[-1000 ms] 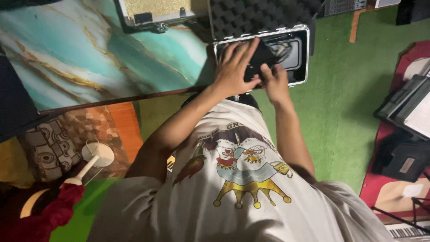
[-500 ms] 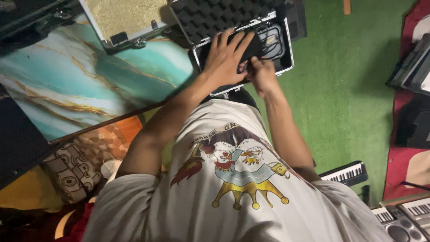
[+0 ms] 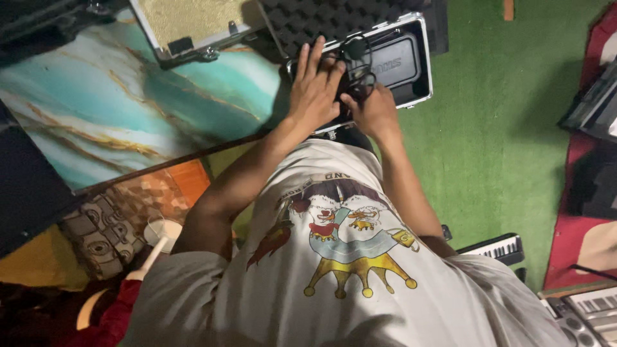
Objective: The person removes a small case from a larger one, opens it to take out electronic components, and untangles cables before connecting them to a bodypack transmitter and placing the items back into the case.
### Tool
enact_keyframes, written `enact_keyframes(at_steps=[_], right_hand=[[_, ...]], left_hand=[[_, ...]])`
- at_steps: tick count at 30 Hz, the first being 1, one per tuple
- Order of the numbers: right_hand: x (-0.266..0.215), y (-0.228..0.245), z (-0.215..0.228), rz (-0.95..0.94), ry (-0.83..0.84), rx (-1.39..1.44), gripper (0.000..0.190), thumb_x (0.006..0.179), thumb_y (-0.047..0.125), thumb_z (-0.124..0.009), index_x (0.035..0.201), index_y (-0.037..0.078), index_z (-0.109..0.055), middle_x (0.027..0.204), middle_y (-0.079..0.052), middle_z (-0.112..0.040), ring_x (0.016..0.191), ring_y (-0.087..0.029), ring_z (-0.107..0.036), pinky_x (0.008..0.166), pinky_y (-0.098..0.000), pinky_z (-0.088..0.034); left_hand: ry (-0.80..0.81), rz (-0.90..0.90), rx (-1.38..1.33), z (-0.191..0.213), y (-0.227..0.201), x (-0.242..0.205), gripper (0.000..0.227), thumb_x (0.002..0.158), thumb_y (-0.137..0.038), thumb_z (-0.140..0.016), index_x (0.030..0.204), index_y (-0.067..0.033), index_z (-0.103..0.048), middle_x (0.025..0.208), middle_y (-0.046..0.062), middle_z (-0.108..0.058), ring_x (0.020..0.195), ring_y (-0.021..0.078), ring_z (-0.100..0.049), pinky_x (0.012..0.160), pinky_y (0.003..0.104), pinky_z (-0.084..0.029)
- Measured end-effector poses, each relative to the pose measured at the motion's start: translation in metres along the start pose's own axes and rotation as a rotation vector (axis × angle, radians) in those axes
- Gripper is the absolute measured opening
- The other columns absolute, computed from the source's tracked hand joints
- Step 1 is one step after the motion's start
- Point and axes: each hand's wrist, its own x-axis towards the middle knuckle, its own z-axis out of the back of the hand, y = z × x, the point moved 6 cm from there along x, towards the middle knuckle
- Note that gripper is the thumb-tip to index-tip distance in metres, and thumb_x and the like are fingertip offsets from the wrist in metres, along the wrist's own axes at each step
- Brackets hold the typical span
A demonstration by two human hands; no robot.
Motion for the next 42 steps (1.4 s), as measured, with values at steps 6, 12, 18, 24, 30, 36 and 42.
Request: enact_keyframes(at_steps=[6,12,18,24,30,36,42], right_hand=[[-0.007,-0.049,0.018,-0.243,0.308,0.261,0.079,0.083,0.021,-0.086,0.146,-0.003,-0.045,0.114,-0.02,-0.075,0.107,-0.027,-0.074,0.093,-0.0363,-0.056],[-0.014,-0.075,0.036,-0.242,0.348,0.493,0.112,0.085,0.005,-0.086,0.168,-0.001,-0.011,0.137,-0.022,-0.061,0.12,-0.028,-0.07,0.101,-0.0358,-0.058],[-0.013,-0.053,0.076,-0.009,-0.019,0.424,0.106,0.086,-0.007,-0.06,0.168,0.009,0.006,0.166,-0.024,-0.021,0.144,-0.034,-0.049,0.097,-0.0416,-0.061],[-0.002,-0.025,0.062,0.11,-0.171,0.165,0.068,0.117,0.006,-0.064,0.168,0.012,-0.019,0.168,-0.022,-0.024,0.159,-0.04,-0.038,0.126,-0.0473,-0.047],[0.017,-0.029,0.03,0.014,-0.159,0.296,0.061,0.107,0.007,-0.061,0.162,0.003,-0.032,0.152,-0.024,-0.052,0.138,-0.037,-0.055,0.116,-0.0392,-0.044],[0.019,-0.033,0.031,0.053,-0.254,0.118,0.04,0.107,0.003,-0.061,0.147,0.0,-0.057,0.122,-0.022,-0.064,0.115,-0.038,-0.062,0.104,-0.0426,-0.049],[0.011,-0.039,0.031,0.055,-0.284,-0.037,0.053,0.08,-0.008,-0.062,0.133,-0.001,-0.069,0.098,-0.02,-0.066,0.09,-0.038,-0.061,0.084,-0.0465,-0.048]], left_hand=[[-0.022,-0.016,0.225,-0.033,-0.02,-0.012,0.046,0.093,-0.014,-0.071,0.136,-0.0031,-0.058,0.149,0.027,-0.047,0.153,0.0455,-0.026,0.126,0.064,-0.017],[0.051,0.01,-0.009,-0.044,-0.015,-0.025,0.056,0.09,-0.012,-0.062,0.144,-0.0048,-0.052,0.16,0.028,-0.031,0.148,0.0491,-0.027,0.122,0.063,-0.022],[0.075,0.082,0.142,-0.024,-0.018,-0.044,0.076,0.085,-0.016,-0.067,0.158,-0.0153,-0.045,0.171,0.015,-0.018,0.156,0.0376,-0.023,0.122,0.058,-0.025],[-0.227,0.249,-0.019,0.008,0.003,-0.046,0.073,0.091,-0.033,-0.071,0.155,-0.0157,-0.038,0.16,0.017,-0.029,0.144,0.0405,-0.032,0.117,0.062,-0.027],[-0.264,0.394,-0.164,-0.012,0.03,-0.025,0.079,0.103,-0.03,-0.068,0.167,-0.0066,-0.028,0.16,0.017,-0.036,0.142,0.0402,-0.037,0.123,0.055,-0.037],[-0.111,0.348,0.075,-0.029,0.01,-0.033,0.092,0.09,-0.05,-0.07,0.155,0.0014,-0.031,0.156,0.02,-0.038,0.131,0.0381,-0.04,0.11,0.061,-0.027],[0.074,0.282,0.081,-0.03,-0.003,-0.032,0.102,0.09,-0.062,-0.07,0.155,0.0061,-0.03,0.15,0.023,-0.047,0.131,0.0374,-0.04,0.118,0.06,-0.022]])
